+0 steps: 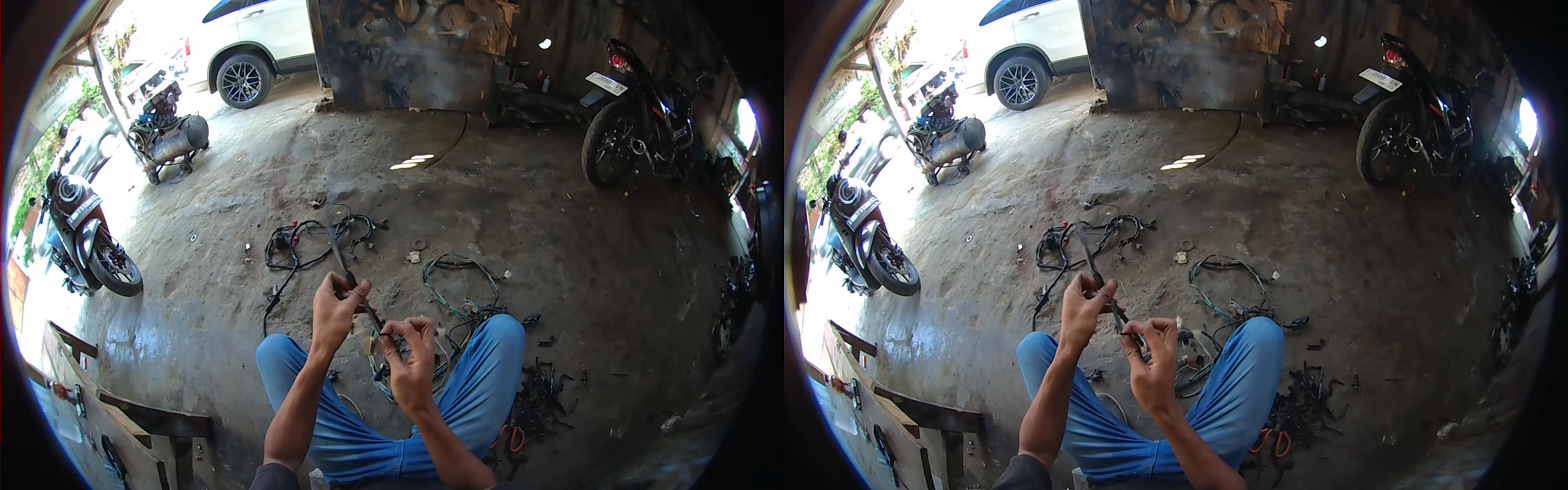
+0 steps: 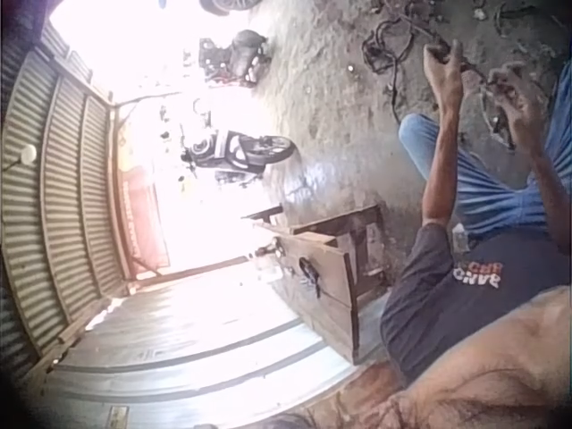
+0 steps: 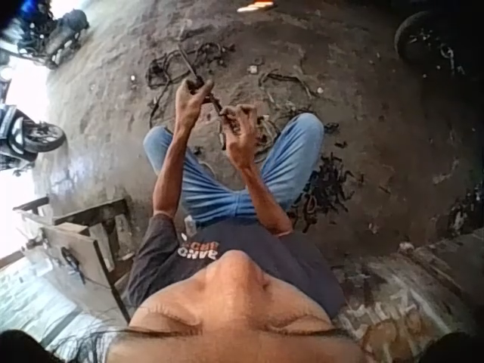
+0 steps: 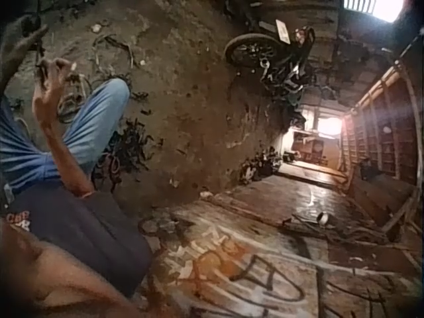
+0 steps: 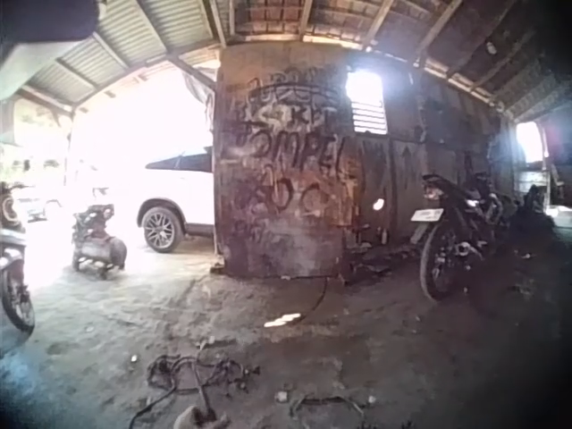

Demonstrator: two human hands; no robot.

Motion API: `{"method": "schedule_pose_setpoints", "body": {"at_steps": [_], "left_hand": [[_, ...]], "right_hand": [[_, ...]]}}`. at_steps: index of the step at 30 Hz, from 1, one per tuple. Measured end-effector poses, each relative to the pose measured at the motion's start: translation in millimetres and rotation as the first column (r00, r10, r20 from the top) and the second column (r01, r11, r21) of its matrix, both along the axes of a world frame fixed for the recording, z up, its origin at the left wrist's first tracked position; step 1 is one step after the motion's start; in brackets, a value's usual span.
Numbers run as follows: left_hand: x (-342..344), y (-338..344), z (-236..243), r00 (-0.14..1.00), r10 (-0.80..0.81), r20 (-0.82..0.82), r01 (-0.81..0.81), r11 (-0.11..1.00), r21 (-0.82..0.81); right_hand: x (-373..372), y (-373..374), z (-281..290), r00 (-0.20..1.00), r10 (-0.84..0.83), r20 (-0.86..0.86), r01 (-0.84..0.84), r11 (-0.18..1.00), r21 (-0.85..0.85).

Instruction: Inspecting, untangling, and repairing a motorcycle wiring harness while seated on a floor.

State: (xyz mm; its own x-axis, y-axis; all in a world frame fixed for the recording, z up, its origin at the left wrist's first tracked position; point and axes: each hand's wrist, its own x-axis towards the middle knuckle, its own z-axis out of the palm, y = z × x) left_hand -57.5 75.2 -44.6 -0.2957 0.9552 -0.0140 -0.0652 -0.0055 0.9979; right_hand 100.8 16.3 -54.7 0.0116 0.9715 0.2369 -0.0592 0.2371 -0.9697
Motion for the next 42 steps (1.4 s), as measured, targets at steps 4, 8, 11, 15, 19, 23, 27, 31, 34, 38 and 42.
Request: {"method": "schedule_pose_setpoints", "body": {"at_steps": [4,8,11,15,19,23,27,31,34,38,42], "left_hand": [[15,-2,9,0.982,-0.019,0.189,0.001,0.995,0.095],[5,-13,24,0.864,-0.419,0.280,0.423,0.905,0.047],[-10,-11,13,0.810,-0.514,0.282,0.537,0.844,-0.004],[-14,-9,23,0.766,-0.628,0.135,0.636,0.772,-0.018],[-14,-5,25,0.840,-0.525,0.138,0.533,0.846,-0.029],[-4,-1,23,0.959,-0.278,-0.049,0.280,0.959,0.044],[-3,9,23,0.979,-0.052,-0.196,0.079,0.988,0.130],[5,7,35,0.968,-0.212,0.131,0.205,0.977,0.064],[-7,1,27,0.851,-0.411,0.327,0.448,0.893,-0.043],[-26,0,16,0.700,-0.656,0.281,0.697,0.713,-0.073],[-26,10,14,0.769,-0.618,0.162,0.635,0.767,-0.089]], "right_hand": [[4,-4,9,0.999,-0.003,0.037,0.000,0.998,0.058],[18,9,7,0.990,-0.102,-0.099,0.103,0.995,0.002],[31,22,10,0.973,-0.101,-0.206,0.088,0.994,-0.072],[40,33,15,0.918,-0.103,-0.382,0.042,0.985,-0.165],[42,33,10,0.905,-0.107,-0.412,0.040,0.985,-0.169],[36,29,6,0.935,-0.090,-0.343,0.062,0.994,-0.094],[32,18,11,0.996,-0.072,-0.046,0.075,0.994,0.081],[30,19,25,0.931,0.007,-0.366,-0.032,0.997,-0.064],[35,31,32,0.824,0.064,-0.563,-0.130,0.988,-0.078],[41,50,23,0.799,0.006,-0.601,-0.151,0.970,-0.191],[45,59,10,0.777,-0.002,-0.629,-0.158,0.967,-0.198]]}}
